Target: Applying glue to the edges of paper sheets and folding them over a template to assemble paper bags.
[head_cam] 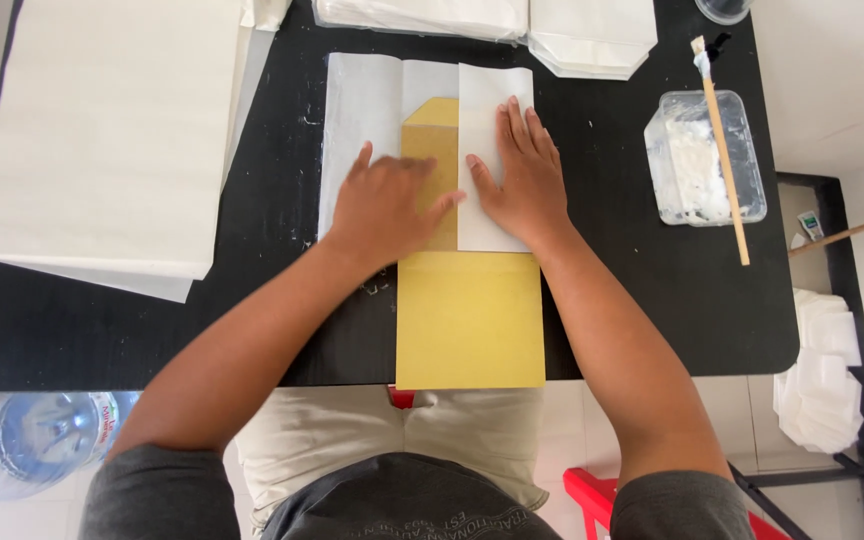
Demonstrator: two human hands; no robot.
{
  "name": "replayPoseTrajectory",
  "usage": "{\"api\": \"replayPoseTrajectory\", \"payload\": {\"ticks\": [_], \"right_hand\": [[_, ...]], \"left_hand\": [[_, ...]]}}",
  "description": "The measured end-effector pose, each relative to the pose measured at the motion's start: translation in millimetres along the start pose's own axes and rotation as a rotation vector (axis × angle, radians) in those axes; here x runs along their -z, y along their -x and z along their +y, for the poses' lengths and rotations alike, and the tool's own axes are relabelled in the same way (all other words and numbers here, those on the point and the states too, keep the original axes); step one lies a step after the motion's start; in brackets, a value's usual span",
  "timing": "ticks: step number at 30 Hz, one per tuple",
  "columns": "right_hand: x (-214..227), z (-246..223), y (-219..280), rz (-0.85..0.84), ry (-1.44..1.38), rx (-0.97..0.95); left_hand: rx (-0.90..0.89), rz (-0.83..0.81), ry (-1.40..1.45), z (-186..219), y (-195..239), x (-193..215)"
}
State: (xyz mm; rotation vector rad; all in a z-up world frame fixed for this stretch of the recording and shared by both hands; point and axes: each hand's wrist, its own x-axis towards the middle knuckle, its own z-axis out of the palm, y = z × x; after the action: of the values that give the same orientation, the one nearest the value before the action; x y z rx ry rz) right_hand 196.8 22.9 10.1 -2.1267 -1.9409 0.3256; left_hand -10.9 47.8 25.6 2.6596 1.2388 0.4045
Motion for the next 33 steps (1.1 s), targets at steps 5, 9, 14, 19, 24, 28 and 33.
{"api": "replayPoseTrajectory", "payload": {"ticks": [5, 9, 14, 19, 24, 28, 33], "right_hand": [[-3.1, 3.1, 1.6, -0.002, -0.006, 0.011], [0.4, 0.1, 0.6, -0.022, -0.011, 0.005], [-4.6, 5.7, -0.9, 0.017, -0.018, 0.023], [-5.5, 6.5, -2.2, 0.011, -0.030, 0.030], [-7.4, 8.7, -2.0, 0.019, -0.026, 0.038], [-8.5, 10.3, -2.5, 0.030, -0.013, 0.043], [-3.9, 6.7, -0.8, 0.016, -0.025, 0.036]], "left_hand": [[0.082, 0.017, -0.160, -52.3, -68.0, -5.3], [0.143, 0.033, -0.204, -94.3, -114.4, -19.9], [0.165, 0.025, -0.247, -113.1, -141.8, -22.1], [0.191, -0.133, -0.276, -113.6, -153.0, 1.7], [0.336, -0.362, -0.080, -100.4, -154.1, 43.2], [0.377, -0.333, 0.043, -99.7, -139.6, 71.7], [0.623, -0.373, 0.321, -85.0, -103.8, 117.3]]}}
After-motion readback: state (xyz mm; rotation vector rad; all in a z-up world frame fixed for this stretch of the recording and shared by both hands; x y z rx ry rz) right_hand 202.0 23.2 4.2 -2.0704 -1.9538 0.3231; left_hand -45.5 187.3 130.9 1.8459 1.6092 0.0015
